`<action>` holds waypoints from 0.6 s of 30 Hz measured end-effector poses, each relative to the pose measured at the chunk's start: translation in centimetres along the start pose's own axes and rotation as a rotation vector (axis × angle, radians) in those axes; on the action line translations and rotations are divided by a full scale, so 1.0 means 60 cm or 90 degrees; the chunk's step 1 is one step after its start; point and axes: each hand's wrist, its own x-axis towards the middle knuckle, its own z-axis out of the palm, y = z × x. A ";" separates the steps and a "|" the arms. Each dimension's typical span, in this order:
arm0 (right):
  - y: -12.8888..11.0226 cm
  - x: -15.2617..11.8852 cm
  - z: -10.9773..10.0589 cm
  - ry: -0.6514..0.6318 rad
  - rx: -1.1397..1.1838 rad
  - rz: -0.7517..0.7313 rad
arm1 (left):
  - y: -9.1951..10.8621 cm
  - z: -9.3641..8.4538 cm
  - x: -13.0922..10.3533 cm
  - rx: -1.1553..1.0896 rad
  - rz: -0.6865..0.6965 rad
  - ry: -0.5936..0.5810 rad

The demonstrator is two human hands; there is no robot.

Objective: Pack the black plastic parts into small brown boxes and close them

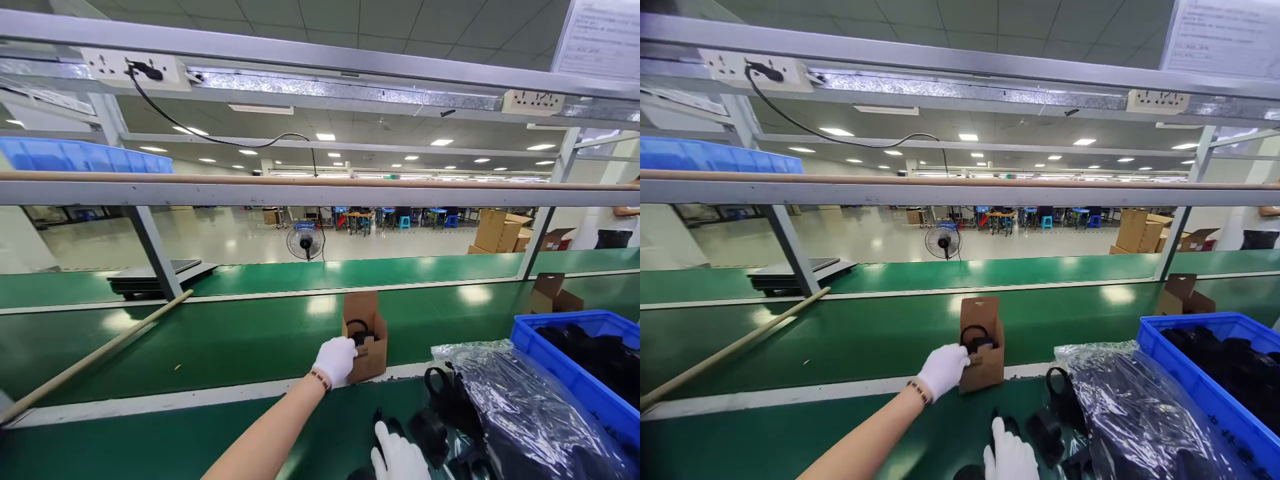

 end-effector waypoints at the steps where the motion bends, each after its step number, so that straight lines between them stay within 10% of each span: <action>1: 0.001 0.000 -0.002 -0.004 0.009 0.007 | -0.018 0.000 -0.044 0.004 -0.007 0.002; 7: 0.018 0.004 -0.036 -0.005 0.134 0.047 | -0.114 0.051 -0.333 -0.037 -0.067 0.010; 10: 0.009 -0.002 -0.073 0.159 0.267 0.073 | -0.138 0.106 -0.428 -0.263 -0.121 0.244; 13: -0.038 -0.026 -0.118 0.350 0.320 -0.032 | -0.135 0.148 -0.459 -0.551 -0.147 0.437; 18: -0.190 -0.060 -0.157 0.355 0.235 -0.370 | -0.107 0.177 -0.436 -0.811 -0.111 0.393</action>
